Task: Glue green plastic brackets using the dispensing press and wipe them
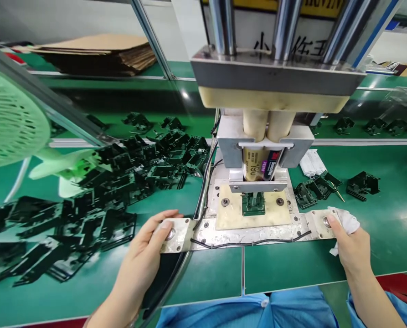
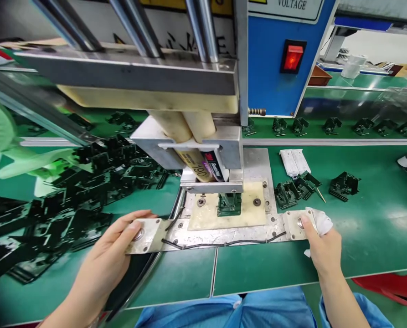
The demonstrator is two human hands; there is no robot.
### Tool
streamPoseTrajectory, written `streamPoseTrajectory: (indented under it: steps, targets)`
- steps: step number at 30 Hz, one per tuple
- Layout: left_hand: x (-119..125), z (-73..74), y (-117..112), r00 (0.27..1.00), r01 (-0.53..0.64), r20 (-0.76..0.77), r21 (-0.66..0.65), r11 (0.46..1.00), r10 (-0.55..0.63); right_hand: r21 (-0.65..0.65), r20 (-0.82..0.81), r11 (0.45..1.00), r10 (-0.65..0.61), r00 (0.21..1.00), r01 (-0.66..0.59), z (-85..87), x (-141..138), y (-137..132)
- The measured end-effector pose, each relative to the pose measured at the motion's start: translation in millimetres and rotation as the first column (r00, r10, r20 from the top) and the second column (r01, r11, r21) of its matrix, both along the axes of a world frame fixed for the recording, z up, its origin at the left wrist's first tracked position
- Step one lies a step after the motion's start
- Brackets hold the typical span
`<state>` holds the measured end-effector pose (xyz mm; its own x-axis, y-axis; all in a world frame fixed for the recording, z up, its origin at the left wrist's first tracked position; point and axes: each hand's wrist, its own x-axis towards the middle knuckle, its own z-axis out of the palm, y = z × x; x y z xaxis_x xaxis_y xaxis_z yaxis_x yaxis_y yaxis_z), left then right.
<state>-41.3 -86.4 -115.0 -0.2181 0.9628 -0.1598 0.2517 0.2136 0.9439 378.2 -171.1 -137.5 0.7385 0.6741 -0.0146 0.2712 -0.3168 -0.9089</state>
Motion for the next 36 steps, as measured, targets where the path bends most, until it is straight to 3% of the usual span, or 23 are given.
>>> streamPoseTrajectory:
  steps: [3,6,8,10,12,16,19,22,26,29,34,35,36]
  targets:
    - [-6,-6.6,0,0.996,0.019,0.093,-0.029,0.999,-0.016,-0.009,0.006,1.0,-0.004,1.0,0.004,-1.0,1,1]
    - [-9,-0.5,0,0.999,0.042,-0.026,-0.064,0.997,-0.044,-0.025,0.002,1.0,-0.015,1.0,0.015,-0.4,1,2]
    - [-7,13.8,1,0.97,0.063,-0.229,-0.065,0.996,-0.076,-0.058,-0.017,0.998,-0.019,1.0,0.018,0.8,1,2]
    - [-1,34.0,3,0.898,0.095,-0.431,-0.005,0.995,-0.088,-0.093,-0.03,0.995,-0.032,0.999,0.029,2.2,1,3]
    - [13,55.0,7,0.85,0.191,-0.509,0.057,0.98,-0.136,-0.108,-0.032,0.993,-0.047,0.998,0.043,2.9,0,3]
    - [57,78.3,28,0.836,0.462,-0.342,0.017,0.887,-0.429,-0.122,-0.038,0.991,-0.054,0.998,0.049,2.2,1,3]
    - [88,74.4,49,0.768,0.612,-0.203,-0.047,0.789,-0.608,-0.092,-0.032,0.995,-0.032,0.999,0.029,0.7,1,2]
    - [105,66.4,63,0.705,0.701,-0.121,-0.031,0.713,-0.699,-0.064,-0.025,0.998,0.0,1.0,-0.002,-0.7,2,1]
    - [111,72.7,69,0.72,0.693,0.07,-0.017,0.721,-0.69,-0.074,-0.037,0.997,-0.006,0.999,0.004,-2.5,2,1]
    - [113,85.3,65,0.726,0.684,0.251,-0.158,0.713,-0.641,-0.065,-0.034,0.998,-0.009,0.999,0.007,-2.8,2,0]
    - [108,94.8,46,0.697,0.708,0.395,-0.509,0.49,-0.598,-0.073,-0.032,0.997,-0.034,0.999,0.032,0.5,3,0]
    - [102,97.6,45,0.72,0.683,0.361,-0.52,0.512,-0.593,-0.075,-0.033,0.996,-0.041,0.999,0.039,1.5,2,0]
    - [95,102.1,47,0.774,0.625,0.286,-0.493,0.606,-0.566,-0.078,-0.033,0.996,-0.05,0.998,0.047,2.6,1,0]
